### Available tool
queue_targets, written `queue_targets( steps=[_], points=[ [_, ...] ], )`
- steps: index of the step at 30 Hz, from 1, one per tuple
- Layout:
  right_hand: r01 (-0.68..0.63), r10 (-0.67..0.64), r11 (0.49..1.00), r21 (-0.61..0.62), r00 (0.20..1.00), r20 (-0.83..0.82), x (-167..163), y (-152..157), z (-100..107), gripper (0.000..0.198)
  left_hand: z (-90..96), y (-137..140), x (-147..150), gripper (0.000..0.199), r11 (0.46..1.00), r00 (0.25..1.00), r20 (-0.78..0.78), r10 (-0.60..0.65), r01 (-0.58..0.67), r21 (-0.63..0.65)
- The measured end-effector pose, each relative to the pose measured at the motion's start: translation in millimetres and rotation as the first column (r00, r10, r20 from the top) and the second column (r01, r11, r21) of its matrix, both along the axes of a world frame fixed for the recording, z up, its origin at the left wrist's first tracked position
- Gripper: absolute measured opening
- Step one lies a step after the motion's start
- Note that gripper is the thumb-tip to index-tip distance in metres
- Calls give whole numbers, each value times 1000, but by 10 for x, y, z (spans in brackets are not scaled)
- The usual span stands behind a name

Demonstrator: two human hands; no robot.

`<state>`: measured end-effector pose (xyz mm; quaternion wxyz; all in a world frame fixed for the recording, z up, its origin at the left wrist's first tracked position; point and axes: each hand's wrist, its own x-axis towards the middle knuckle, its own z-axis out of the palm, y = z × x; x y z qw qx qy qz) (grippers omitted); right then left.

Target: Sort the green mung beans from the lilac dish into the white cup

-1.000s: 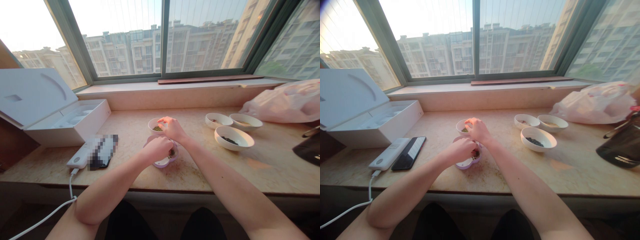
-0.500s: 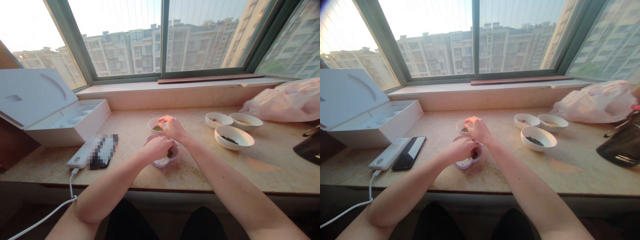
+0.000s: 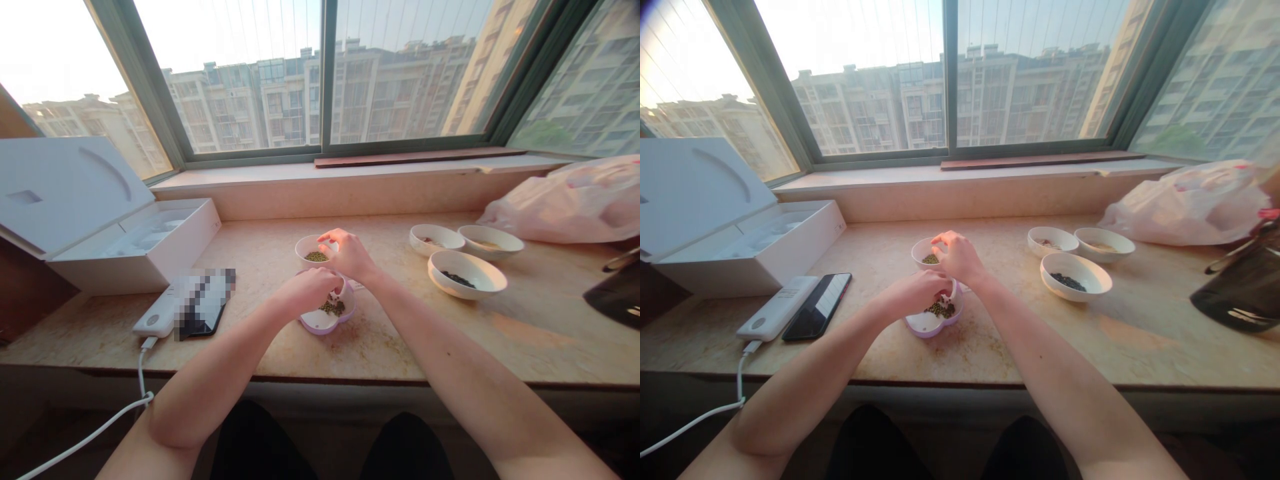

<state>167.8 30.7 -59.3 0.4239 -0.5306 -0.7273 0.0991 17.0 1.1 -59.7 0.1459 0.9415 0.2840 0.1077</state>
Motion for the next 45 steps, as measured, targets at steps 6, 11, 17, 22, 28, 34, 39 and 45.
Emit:
queue_targets(
  steps=[6,11,17,22,28,34,39,45],
  points=[
    [2,-2,1000,9,1000,-8,26,-9,23,14,161,69,-59,19,980,986,167,-12,45,-195],
    [-27,27,1000,14,999,18,53,-43,54,18,361,121,-184,12,812,826,550,121,237,-534],
    [-1,1,1000,0,1000,24,10,-87,75,17,451,106,-239,34,663,622,734,272,433,-612],
    [-44,44,999,-19,998,45,-11,-148,107,11,468,75,-259,40,641,565,764,312,469,-608],
    [-319,326,944,-81,941,90,-63,-262,66,12,484,64,-295,43,681,523,781,342,435,-590],
    [-467,534,836,-288,813,233,-124,-343,10,15,515,45,-273,43,588,431,823,370,577,-566],
    [-480,618,774,-412,715,327,-136,-373,30,34,539,31,-270,38,541,383,847,367,653,-530],
    [-508,650,749,-425,685,328,-185,-389,-8,36,542,30,-263,36,550,360,857,370,658,-514]
  ],
)
